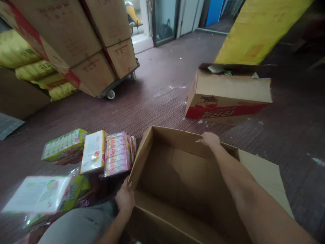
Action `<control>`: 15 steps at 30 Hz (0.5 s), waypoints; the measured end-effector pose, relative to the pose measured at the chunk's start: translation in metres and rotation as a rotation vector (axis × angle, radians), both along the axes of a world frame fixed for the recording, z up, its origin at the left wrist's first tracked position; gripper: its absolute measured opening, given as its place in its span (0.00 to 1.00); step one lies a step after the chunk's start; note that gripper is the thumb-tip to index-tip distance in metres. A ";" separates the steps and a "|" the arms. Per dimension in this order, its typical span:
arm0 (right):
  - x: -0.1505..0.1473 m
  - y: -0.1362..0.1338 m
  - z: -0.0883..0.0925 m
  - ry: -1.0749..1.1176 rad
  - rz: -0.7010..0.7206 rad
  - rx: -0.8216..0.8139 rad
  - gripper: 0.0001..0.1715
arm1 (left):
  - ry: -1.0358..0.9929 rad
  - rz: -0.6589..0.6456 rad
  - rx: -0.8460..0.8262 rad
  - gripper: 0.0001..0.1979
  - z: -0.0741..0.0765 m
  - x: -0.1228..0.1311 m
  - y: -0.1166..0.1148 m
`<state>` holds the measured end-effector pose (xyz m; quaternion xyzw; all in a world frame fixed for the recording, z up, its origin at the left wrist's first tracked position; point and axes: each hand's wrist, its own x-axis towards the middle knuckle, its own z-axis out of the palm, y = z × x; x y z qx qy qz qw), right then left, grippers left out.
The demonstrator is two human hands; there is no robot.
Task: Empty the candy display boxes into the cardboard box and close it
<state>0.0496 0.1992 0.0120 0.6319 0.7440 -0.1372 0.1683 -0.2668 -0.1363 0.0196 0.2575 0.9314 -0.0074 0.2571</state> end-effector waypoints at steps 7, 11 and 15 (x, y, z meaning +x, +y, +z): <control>-0.005 -0.077 0.011 0.065 -0.083 0.274 0.44 | -0.103 0.046 0.151 0.29 0.003 0.011 0.009; 0.002 -0.203 0.001 0.250 0.128 0.005 0.52 | -0.182 0.033 0.202 0.30 0.010 0.016 0.013; 0.006 -0.324 -0.011 0.299 0.384 -0.245 0.51 | -0.264 0.112 0.255 0.25 0.021 0.018 0.015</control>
